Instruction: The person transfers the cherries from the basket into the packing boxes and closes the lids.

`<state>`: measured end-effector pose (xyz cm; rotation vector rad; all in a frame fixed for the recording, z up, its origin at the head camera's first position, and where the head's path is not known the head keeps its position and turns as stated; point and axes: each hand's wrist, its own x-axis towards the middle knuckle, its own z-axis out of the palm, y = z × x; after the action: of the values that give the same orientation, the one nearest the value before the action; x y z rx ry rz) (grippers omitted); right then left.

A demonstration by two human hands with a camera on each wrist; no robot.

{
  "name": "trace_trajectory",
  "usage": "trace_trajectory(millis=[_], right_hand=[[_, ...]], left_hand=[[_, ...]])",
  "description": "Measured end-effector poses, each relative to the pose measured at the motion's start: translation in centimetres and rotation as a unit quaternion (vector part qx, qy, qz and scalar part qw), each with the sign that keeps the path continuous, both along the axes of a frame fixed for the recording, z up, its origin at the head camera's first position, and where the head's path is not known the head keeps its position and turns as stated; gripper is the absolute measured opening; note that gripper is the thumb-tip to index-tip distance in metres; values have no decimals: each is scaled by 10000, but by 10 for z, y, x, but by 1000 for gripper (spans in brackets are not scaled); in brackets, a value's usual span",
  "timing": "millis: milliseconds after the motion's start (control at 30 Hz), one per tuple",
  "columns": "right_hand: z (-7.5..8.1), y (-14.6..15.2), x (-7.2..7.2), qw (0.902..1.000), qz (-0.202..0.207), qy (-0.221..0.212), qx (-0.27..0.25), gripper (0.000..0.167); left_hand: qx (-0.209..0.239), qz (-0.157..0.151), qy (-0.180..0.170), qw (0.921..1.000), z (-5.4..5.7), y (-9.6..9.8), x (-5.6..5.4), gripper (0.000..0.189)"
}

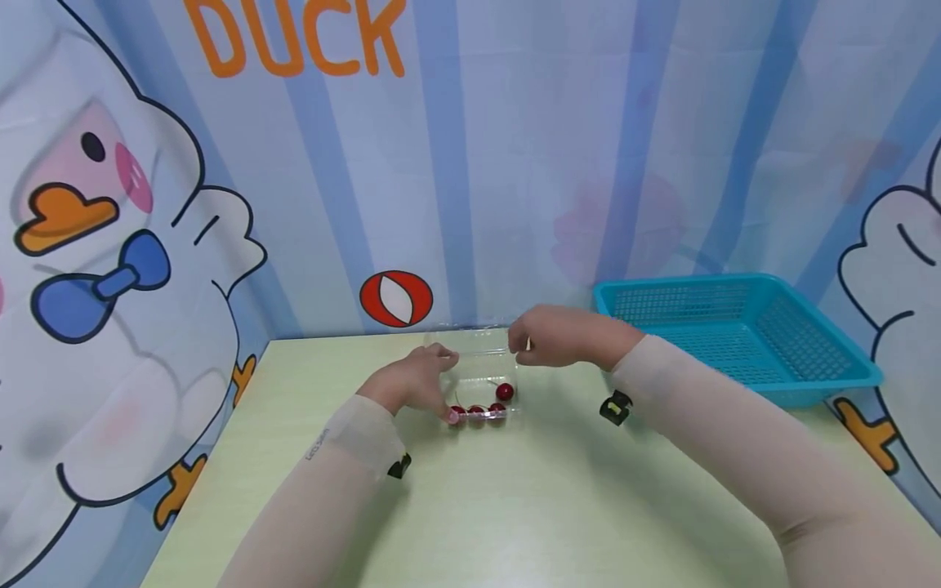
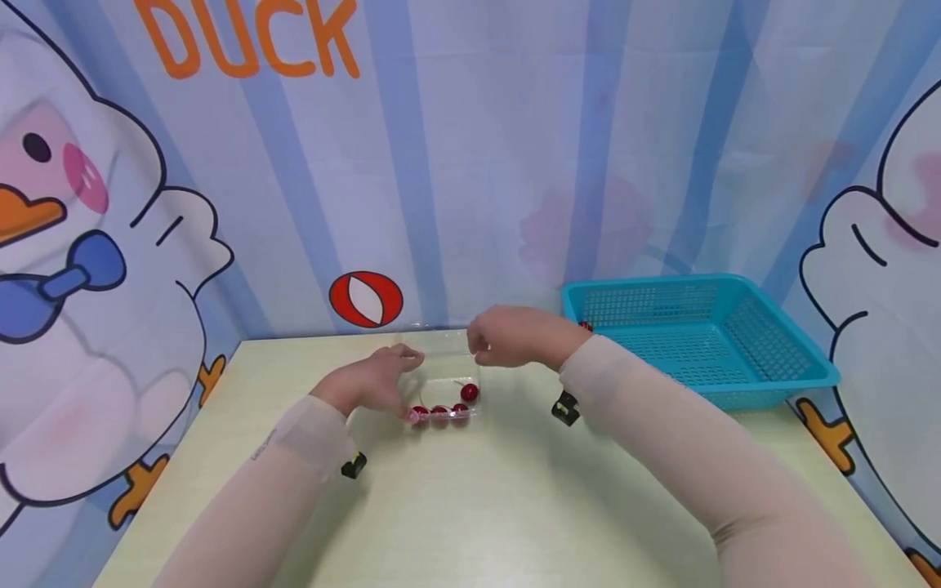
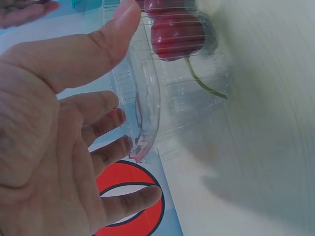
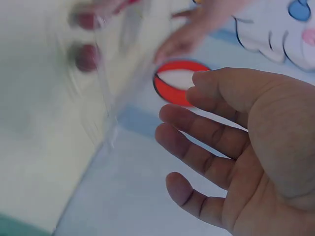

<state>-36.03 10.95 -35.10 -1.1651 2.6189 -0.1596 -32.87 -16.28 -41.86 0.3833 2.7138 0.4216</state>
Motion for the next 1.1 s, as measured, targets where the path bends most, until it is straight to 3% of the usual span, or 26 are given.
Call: trace_trajectory(millis=[267, 433, 600, 833, 967, 1100], right_hand=[[24, 56, -24, 9909, -1123, -589, -461, 30], [26, 94, -44, 9834, -1595, -557, -658, 31], [20, 128, -61, 9756, -2012, -441, -760, 31], [-1, 169, -78, 9727, -2106, -439, -875, 29], [-17, 185, -85, 9694, -2187, -640, -910, 29], [-30, 191, -86, 9588, -2476, -1067, -891, 28]], left_hand=[[25, -13, 10, 10000, 1, 0, -2, 111], [-35, -51, 36, 10000, 2, 1, -3, 110], [-27, 13, 16, 10000, 0, 1, -3, 111], [-40, 32, -4, 10000, -5, 2, 0, 111], [-24, 77, 2, 10000, -5, 2, -1, 111], [-64, 90, 6, 9999, -4, 1, -1, 110]])
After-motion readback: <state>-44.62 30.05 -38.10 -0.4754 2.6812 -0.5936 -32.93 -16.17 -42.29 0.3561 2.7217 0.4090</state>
